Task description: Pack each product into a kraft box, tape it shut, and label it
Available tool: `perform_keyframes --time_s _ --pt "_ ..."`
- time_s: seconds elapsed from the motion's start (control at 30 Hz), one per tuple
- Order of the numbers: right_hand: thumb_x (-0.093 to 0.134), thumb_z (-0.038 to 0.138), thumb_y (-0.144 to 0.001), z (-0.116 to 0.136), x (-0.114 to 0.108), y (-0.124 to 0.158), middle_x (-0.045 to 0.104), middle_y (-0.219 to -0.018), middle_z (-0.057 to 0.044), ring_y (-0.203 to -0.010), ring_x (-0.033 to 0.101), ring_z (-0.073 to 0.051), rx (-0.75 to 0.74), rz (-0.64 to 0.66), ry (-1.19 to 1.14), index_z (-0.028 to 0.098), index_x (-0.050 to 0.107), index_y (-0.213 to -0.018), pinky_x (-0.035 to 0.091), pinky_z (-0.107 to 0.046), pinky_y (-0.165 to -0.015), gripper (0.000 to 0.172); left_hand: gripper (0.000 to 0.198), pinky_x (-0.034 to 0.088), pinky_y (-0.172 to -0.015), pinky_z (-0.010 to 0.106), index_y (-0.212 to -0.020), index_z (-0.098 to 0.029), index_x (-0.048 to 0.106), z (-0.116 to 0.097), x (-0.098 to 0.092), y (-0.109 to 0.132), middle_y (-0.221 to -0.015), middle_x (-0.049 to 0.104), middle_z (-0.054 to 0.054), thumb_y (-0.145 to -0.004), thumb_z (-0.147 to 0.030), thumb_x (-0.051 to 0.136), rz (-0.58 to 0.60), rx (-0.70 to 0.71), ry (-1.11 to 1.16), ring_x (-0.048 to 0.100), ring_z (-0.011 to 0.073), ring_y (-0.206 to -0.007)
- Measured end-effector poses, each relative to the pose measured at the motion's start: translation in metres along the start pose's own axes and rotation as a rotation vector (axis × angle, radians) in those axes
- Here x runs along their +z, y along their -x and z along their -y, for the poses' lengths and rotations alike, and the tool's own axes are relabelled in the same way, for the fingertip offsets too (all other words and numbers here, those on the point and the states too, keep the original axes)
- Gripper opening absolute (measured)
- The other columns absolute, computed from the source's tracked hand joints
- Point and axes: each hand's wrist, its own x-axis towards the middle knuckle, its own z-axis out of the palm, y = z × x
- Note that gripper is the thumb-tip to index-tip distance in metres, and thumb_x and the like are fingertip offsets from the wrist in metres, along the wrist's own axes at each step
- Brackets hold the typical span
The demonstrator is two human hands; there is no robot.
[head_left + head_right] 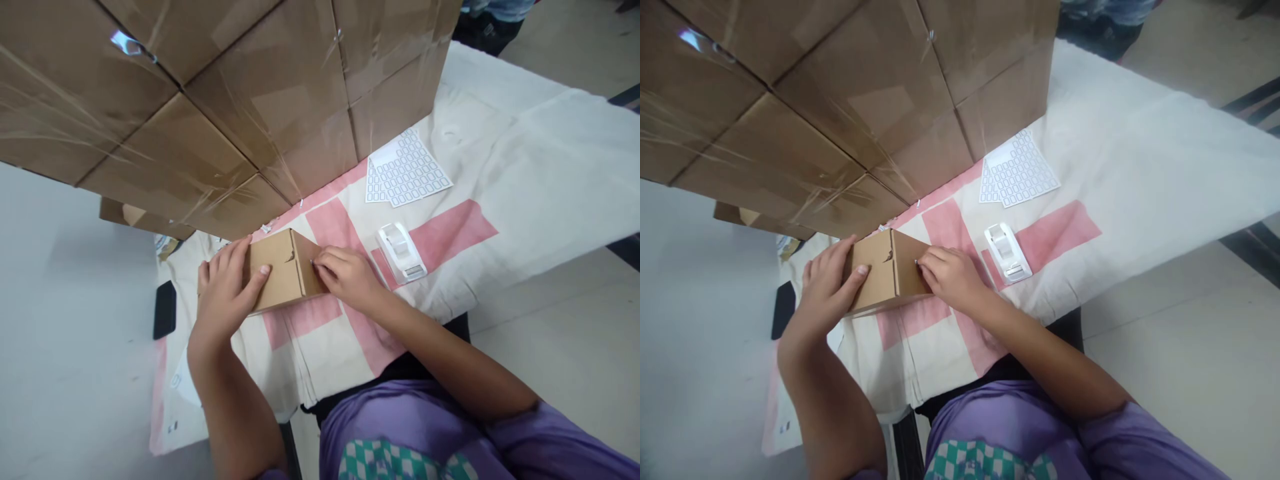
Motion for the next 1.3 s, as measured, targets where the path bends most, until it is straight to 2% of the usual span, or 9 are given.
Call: perform_keyframes --time_s 0.2,0.53,0.7,0.87,1.0,1.17,1.3 --pt "0.056 0.016 -0.102 0.001 -0.009 0.003 0.078 -0.095 -0.008 -0.086 0.07 -0.019 0.033 0.047 -0.027 0.018 0.07 -0.096 0.056 -0.034 -0.078 0.015 0.063 0.023 -0.124 0.058 -0.154 -0.027 0.045 0.0 0.001 0.002 -0.156 0.052 0.012 -0.103 -0.063 0.035 -0.012 -0.012 0.022 0.043 0.036 -0.146" --pt "0.056 0.016 -0.103 0.001 -0.013 -0.001 0.079 -0.095 -0.007 -0.087 0.071 -0.019 -0.06 0.008 -0.042 0.018 0.071 -0.097 0.058 -0.035 -0.08 0.016 0.063 0.026 -0.123 0.059 -0.155 -0.029 0.044 0.003 0.003 0.002 -0.157 0.052 0.01 -0.102 -0.063 0.038 -0.032 -0.001 0.04 0.045 0.0372 -0.145" --pt "0.053 0.017 -0.104 0.003 -0.013 -0.001 0.078 -0.095 -0.008 -0.087 0.07 -0.018 0.025 0.042 -0.082 0.018 0.069 -0.097 0.057 -0.035 -0.08 0.018 0.061 0.026 -0.122 0.061 -0.155 -0.031 0.044 0.002 0.002 0.002 -0.157 0.052 0.009 -0.102 -0.063 0.04 -0.041 0.009 0.051 0.045 0.0377 -0.146" --pt "0.054 0.018 -0.103 0.004 -0.01 0.001 0.074 -0.092 -0.007 -0.081 0.067 -0.016 0.077 0.059 -0.166 0.019 0.066 -0.097 0.054 -0.031 -0.074 0.014 0.059 0.027 -0.122 0.062 -0.153 -0.031 0.044 0.0 0.0 0.002 -0.157 0.052 0.009 -0.103 -0.061 0.041 -0.028 0.001 0.057 0.045 0.0379 -0.146" --pt "0.056 0.015 -0.101 0.005 -0.008 0.0 0.069 -0.086 -0.004 -0.076 0.064 -0.014 0.174 0.066 -0.293 0.02 0.063 -0.091 0.05 -0.028 -0.069 0.013 0.058 0.027 -0.121 0.062 -0.153 -0.031 0.045 -0.001 0.0 0.002 -0.156 0.052 0.01 -0.103 -0.061 0.041 -0.033 0.009 0.059 0.045 0.0383 -0.146" --pt "0.058 0.013 -0.098 0.006 -0.006 -0.002 0.068 -0.084 -0.001 -0.077 0.064 -0.014 0.278 0.086 -0.433 0.021 0.063 -0.087 0.05 -0.027 -0.071 0.014 0.058 0.029 -0.119 0.061 -0.153 -0.029 0.044 0.001 0.001 0.001 -0.155 0.053 0.01 -0.103 -0.058 0.041 -0.029 0.032 0.039 0.047 0.0379 -0.144" --pt "0.057 0.014 -0.099 0.006 -0.006 0.0 0.069 -0.087 -0.002 -0.081 0.065 -0.014 0.297 0.08 -0.436 0.02 0.063 -0.09 0.051 -0.027 -0.073 0.012 0.057 0.027 -0.12 0.062 -0.154 -0.031 0.043 0.001 0.0 0.001 -0.157 0.052 0.009 -0.103 -0.057 0.042 -0.026 0.023 0.042 0.046 0.0379 -0.145"
